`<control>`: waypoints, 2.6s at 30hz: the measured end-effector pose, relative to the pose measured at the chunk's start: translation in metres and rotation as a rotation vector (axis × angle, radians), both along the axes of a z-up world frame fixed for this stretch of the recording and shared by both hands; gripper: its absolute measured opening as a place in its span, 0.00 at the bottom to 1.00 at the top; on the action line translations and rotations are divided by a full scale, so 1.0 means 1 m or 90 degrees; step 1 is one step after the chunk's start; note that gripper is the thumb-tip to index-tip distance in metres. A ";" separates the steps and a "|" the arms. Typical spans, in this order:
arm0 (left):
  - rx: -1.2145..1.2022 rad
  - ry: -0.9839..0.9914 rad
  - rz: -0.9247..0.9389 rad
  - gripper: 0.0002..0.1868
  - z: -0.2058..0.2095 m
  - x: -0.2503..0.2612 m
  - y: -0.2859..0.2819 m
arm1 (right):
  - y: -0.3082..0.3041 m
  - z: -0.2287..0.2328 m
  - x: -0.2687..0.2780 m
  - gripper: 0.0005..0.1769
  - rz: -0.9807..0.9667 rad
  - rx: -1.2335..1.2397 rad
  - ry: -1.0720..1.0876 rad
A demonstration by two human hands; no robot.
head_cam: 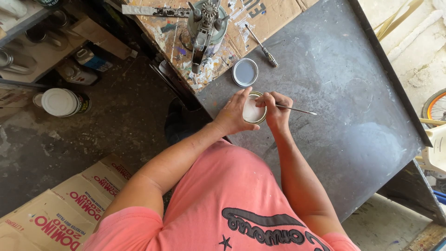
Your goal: Stirring paint in a small metal can with a wooden stick to check its consistency and viscosity.
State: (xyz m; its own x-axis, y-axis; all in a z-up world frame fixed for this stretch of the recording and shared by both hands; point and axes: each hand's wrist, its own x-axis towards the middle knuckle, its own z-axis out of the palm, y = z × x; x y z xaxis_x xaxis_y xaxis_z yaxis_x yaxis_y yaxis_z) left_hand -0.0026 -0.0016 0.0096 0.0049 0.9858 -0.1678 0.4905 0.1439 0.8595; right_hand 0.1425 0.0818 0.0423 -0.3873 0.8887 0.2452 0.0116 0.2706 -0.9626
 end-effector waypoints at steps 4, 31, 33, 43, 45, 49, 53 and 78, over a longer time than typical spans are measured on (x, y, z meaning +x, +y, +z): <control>-0.007 0.011 -0.001 0.72 -0.004 0.002 0.001 | -0.012 0.013 0.000 0.23 -0.015 -0.007 -0.006; 0.021 0.001 0.008 0.71 -0.004 0.000 0.002 | -0.011 0.027 0.000 0.21 0.036 0.086 -0.022; 0.012 -0.018 0.008 0.71 -0.006 0.000 0.002 | -0.003 0.009 -0.005 0.20 0.016 0.052 -0.052; 0.029 0.010 0.002 0.70 -0.011 0.002 0.002 | -0.012 0.013 0.003 0.19 0.016 -0.002 -0.082; -0.004 -0.010 -0.010 0.71 -0.010 0.000 0.004 | -0.020 0.011 0.008 0.20 0.020 -0.010 -0.078; -0.024 -0.011 -0.022 0.72 -0.008 -0.004 0.005 | -0.036 0.016 0.018 0.20 0.010 -0.022 -0.065; -0.016 -0.022 -0.048 0.73 -0.015 -0.010 0.012 | -0.044 0.027 0.024 0.20 0.018 -0.025 -0.041; 0.080 -0.026 0.105 0.73 -0.010 0.007 -0.010 | 0.006 0.009 -0.013 0.20 0.060 0.023 -0.116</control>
State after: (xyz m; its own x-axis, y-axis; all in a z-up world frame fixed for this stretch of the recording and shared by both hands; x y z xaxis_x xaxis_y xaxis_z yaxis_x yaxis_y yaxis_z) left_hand 0.0041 -0.0113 -0.0002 -0.1535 0.9870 -0.0469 0.4339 0.1100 0.8942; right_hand 0.1300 0.0883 0.0511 -0.5094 0.8383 0.1944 0.1576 0.3129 -0.9366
